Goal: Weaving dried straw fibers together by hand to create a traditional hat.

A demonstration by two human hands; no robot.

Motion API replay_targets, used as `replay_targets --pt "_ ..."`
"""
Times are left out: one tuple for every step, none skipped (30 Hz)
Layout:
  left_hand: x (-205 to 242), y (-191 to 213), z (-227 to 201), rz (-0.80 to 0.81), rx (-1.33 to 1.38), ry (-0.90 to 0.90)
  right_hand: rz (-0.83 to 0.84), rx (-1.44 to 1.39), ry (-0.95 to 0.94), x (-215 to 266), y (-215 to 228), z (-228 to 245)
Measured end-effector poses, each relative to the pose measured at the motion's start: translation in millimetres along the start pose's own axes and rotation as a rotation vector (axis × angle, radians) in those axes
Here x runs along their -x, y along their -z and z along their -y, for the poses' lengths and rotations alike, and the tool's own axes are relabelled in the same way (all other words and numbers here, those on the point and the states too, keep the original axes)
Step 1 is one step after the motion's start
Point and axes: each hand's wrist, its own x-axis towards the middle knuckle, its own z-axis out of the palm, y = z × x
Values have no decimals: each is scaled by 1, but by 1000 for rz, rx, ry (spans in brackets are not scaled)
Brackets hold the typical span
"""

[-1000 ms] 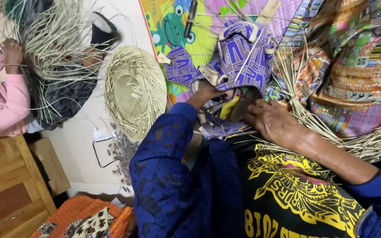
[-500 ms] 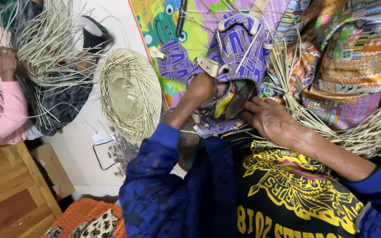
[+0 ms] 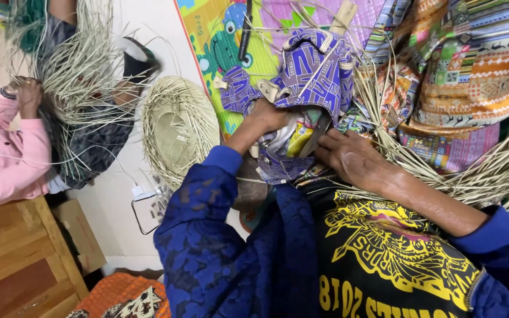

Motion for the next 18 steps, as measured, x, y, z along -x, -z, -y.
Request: replay_targets --pt "0 -4 -5 -2 -2 0 -3 0 0 -2 1 2" --pt "1 -8 -11 171 -92 -110 64 -36 -50 -3 2 4" --pt "2 -13 -17 343 -182 -222 130 -72 -100 -5 4 6" --pt "8 -10 -26 337 -185 -223 124 -69 -99 -5 1 6" --pt "13 -8 -36 213 -291 -290 51 -25 -62 -6 0 5" --pt "18 -5 -46 87 -402 -356 -27 17 -28 -8 -2 5" --pt "25 1 -38 79 -410 -358 -38 20 -29 -5 7 9" --pt "27 11 -35 81 -472 -445 -124 -21 -30 -4 18 11" --pt "30 21 -33 84 -535 -530 -211 -61 -30 -2 29 12" --pt "35 38 -24 77 -547 -546 -224 -51 -42 -3 2 3" --pt "39 55 -14 137 -482 -456 -232 -128 5 -6 -27 -6" --pt "43 69 -3 193 -408 -363 -233 -202 61 -7 -55 -18" --pt "42 105 12 184 -411 -375 -239 -189 56 -9 -56 -21" --pt "46 139 33 191 -264 -258 -248 -217 66 -11 -57 -22" --pt "51 173 54 197 -117 -142 -256 -246 76 -14 -59 -21" --pt "68 215 57 175 -112 -144 -264 -233 93 -14 -74 -21" --pt "87 258 60 66 -44 -109 -367 -211 90 -14 -88 -21" --pt "107 306 61 -53 22 -83 -480 -181 91 -20 -99 -26"
